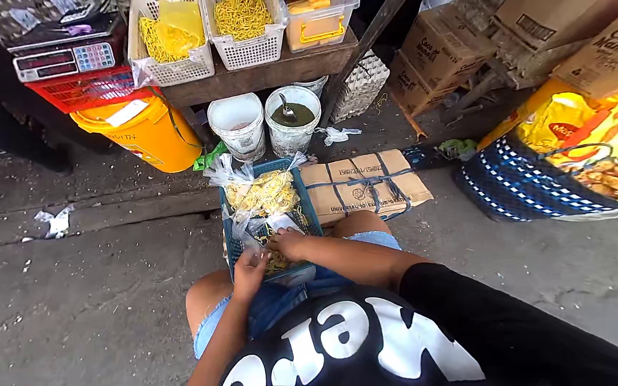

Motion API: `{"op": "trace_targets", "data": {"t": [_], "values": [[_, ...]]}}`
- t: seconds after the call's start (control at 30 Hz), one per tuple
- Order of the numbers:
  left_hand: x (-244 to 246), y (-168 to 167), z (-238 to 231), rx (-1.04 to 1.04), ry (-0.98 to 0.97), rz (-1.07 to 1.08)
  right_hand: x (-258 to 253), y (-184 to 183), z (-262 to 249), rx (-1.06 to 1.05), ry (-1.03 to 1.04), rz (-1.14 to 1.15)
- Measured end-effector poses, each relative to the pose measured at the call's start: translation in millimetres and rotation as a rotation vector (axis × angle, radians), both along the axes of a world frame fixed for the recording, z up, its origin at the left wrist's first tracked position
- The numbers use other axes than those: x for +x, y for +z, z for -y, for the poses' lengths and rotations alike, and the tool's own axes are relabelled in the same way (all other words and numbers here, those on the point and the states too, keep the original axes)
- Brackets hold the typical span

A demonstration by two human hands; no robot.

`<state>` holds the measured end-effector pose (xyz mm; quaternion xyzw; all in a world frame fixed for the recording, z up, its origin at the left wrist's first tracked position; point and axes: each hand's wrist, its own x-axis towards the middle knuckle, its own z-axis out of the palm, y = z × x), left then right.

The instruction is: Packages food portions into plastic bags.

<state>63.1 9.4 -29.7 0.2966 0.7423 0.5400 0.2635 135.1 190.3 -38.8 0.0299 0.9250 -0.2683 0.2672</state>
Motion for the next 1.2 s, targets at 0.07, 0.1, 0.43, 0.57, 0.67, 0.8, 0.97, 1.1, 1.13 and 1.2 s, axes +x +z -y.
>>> {"op": "trace_targets", "data": {"t": [0.07, 0.1, 0.43, 0.57, 0.67, 0.8, 0.97, 1.1, 1.13, 1.2], "values": [[2, 0, 0, -0.004, -0.015, -0.001, 7, -3, 2, 0.067, 0.063, -0.008], [2, 0, 0, -0.001, -0.018, -0.005, 9, 1, 3, 0.087, 0.084, -0.005], [1, -2, 4, 0.047, -0.08, -0.027, 27, 37, -11, -0.11, -0.381, -0.029], [0, 0, 4, 0.072, -0.101, 0.026, 35, 55, -17, -0.206, -0.503, -0.096], [1, 0, 3, 0.04, -0.109, -0.038, 37, 69, -19, -0.26, -0.464, -0.119], [2, 10, -2, -0.024, -0.161, -0.155, 40, 95, -20, -0.293, -0.534, -0.214], [2, 11, 0, -0.028, -0.155, -0.148, 48, 122, -23, -0.341, -0.604, -0.451], [3, 9, 1, -0.01, -0.164, -0.143, 57, 147, -20, -0.397, -0.599, -0.616], [4, 10, 1, -0.006, -0.164, -0.143, 59, 152, -20, -0.413, -0.583, -0.648], [5, 9, 1, 0.01, -0.16, -0.158, 61, 158, -17, -0.437, -0.548, -0.72]]}}
